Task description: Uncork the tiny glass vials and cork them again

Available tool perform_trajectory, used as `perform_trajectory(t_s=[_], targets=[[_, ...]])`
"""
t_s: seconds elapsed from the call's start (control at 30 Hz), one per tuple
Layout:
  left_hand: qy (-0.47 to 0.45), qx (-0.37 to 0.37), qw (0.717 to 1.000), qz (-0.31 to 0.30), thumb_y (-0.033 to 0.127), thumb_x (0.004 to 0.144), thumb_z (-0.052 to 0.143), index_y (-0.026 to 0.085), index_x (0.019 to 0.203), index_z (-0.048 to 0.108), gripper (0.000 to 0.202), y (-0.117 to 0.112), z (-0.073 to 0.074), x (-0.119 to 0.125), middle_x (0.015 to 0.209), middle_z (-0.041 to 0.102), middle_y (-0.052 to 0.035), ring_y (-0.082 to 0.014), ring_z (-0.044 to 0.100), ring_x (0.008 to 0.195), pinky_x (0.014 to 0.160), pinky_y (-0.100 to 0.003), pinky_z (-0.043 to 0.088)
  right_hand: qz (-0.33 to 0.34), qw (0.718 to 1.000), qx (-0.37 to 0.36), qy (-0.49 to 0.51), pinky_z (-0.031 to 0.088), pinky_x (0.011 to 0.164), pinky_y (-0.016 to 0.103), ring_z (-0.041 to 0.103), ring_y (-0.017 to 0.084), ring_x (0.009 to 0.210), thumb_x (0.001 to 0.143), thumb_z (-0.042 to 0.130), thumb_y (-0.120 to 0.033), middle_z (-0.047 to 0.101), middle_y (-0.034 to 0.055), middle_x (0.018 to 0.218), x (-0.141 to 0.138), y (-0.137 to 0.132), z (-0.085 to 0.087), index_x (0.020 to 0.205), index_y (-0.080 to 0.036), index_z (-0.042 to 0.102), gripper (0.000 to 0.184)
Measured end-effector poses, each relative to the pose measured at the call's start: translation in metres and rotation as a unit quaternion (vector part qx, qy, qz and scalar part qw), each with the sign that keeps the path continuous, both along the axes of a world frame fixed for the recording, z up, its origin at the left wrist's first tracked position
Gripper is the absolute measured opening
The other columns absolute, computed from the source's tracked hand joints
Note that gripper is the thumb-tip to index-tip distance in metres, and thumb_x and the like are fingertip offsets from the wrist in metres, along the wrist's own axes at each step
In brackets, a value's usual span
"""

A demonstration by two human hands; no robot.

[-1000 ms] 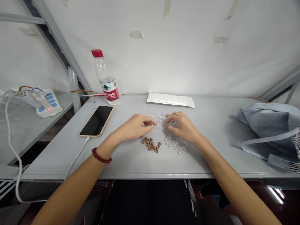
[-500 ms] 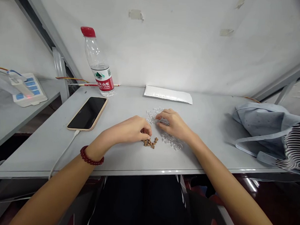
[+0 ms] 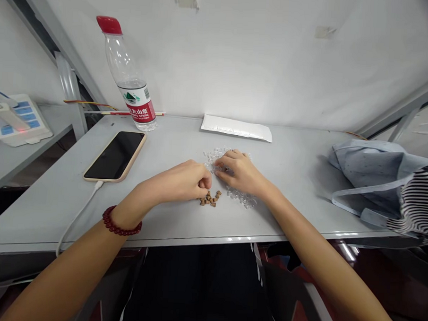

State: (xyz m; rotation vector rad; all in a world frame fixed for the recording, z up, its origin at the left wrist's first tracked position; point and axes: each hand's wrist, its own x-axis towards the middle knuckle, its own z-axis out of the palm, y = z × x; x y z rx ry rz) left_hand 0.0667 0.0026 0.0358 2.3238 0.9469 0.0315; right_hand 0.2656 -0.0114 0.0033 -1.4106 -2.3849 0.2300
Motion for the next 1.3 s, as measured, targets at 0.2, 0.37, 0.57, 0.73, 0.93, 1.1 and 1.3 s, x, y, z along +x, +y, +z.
perform_trajectory(t_s=[0.2, 0.37, 0.57, 0.73, 0.93, 1.1, 1.3], targets=[[-0.006, -0.003, 1.000, -0.003, 0.017, 0.066, 0.051, 0.019, 0.073, 0.066, 0.017, -0.001, -0.003, 0.004, 0.065, 0.067, 0.0015, -0.0134, 0.058, 0.057, 0.048, -0.022, 0.038, 0.006, 0.999, -0.029, 0.023, 0.032, 0.078, 0.035, 0.051, 0.023, 0.094, 0.086, 0.054, -0.023, 0.062, 0.0064, 0.095, 0.001, 0.000, 0.001, 0.089, -0.018, 0.056, 0.006], [-0.004, 0.019, 1.000, -0.005, 0.019, 0.071, 0.048, 0.018, 0.070, 0.068, 0.019, 0.003, -0.003, 0.003, 0.062, 0.065, 0.0010, -0.0117, 0.052, 0.052, 0.047, -0.022, 0.035, 0.031, 0.993, -0.063, 0.096, 0.036, 0.081, 0.034, 0.053, 0.019, 0.086, 0.081, 0.058, -0.016, 0.063, 0.0029, 0.087, 0.002, 0.000, 0.004, 0.085, -0.019, 0.057, 0.004], [-0.059, 0.073, 0.995, 0.031, 0.020, 0.074, 0.048, 0.016, 0.076, 0.070, 0.022, 0.008, 0.003, -0.001, 0.067, 0.066, -0.0004, -0.0131, 0.055, 0.059, 0.054, -0.023, 0.038, 0.021, 0.973, -0.097, 0.206, 0.042, 0.082, 0.034, 0.057, 0.018, 0.088, 0.079, 0.062, -0.018, 0.067, 0.0035, 0.092, 0.003, -0.002, 0.009, 0.087, -0.019, 0.062, 0.007], [-0.063, 0.066, 0.995, 0.036, 0.022, 0.075, 0.049, 0.017, 0.081, 0.071, 0.024, 0.009, 0.005, -0.004, 0.073, 0.069, -0.0014, -0.0153, 0.059, 0.066, 0.059, -0.024, 0.040, -0.014, 0.970, -0.096, 0.223, 0.044, 0.080, 0.035, 0.058, 0.018, 0.088, 0.079, 0.061, -0.020, 0.067, 0.0040, 0.094, 0.004, -0.004, 0.009, 0.087, -0.020, 0.064, 0.008], [-0.019, -0.012, 1.000, 0.001, 0.025, 0.071, 0.055, 0.019, 0.076, 0.072, 0.019, 0.008, 0.001, -0.005, 0.067, 0.068, -0.0010, -0.0156, 0.059, 0.061, 0.054, -0.023, 0.039, -0.021, 0.974, -0.079, 0.212, 0.043, 0.078, 0.035, 0.058, 0.019, 0.088, 0.080, 0.060, -0.020, 0.067, 0.0037, 0.093, 0.005, -0.005, 0.009, 0.087, -0.020, 0.064, 0.008], [0.009, -0.032, 0.999, 0.010, 0.025, 0.069, 0.055, 0.019, 0.068, 0.071, 0.018, 0.002, 0.004, 0.000, 0.061, 0.067, -0.0010, -0.0147, 0.057, 0.055, 0.048, -0.023, 0.037, -0.013, 0.967, -0.089, 0.238, 0.044, 0.080, 0.034, 0.058, 0.018, 0.088, 0.079, 0.062, -0.021, 0.067, 0.0030, 0.091, 0.006, -0.006, 0.010, 0.085, -0.019, 0.065, 0.007], [-0.084, 0.001, 0.993, 0.079, 0.023, 0.068, 0.056, 0.016, 0.065, 0.068, 0.014, -0.001, 0.008, 0.003, 0.057, 0.064, 0.0001, -0.0131, 0.054, 0.053, 0.048, -0.023, 0.037, -0.008, 0.955, -0.118, 0.272, 0.043, 0.084, 0.036, 0.059, 0.018, 0.090, 0.080, 0.060, -0.022, 0.067, 0.0037, 0.092, 0.005, -0.009, 0.015, 0.086, -0.018, 0.065, 0.008]])
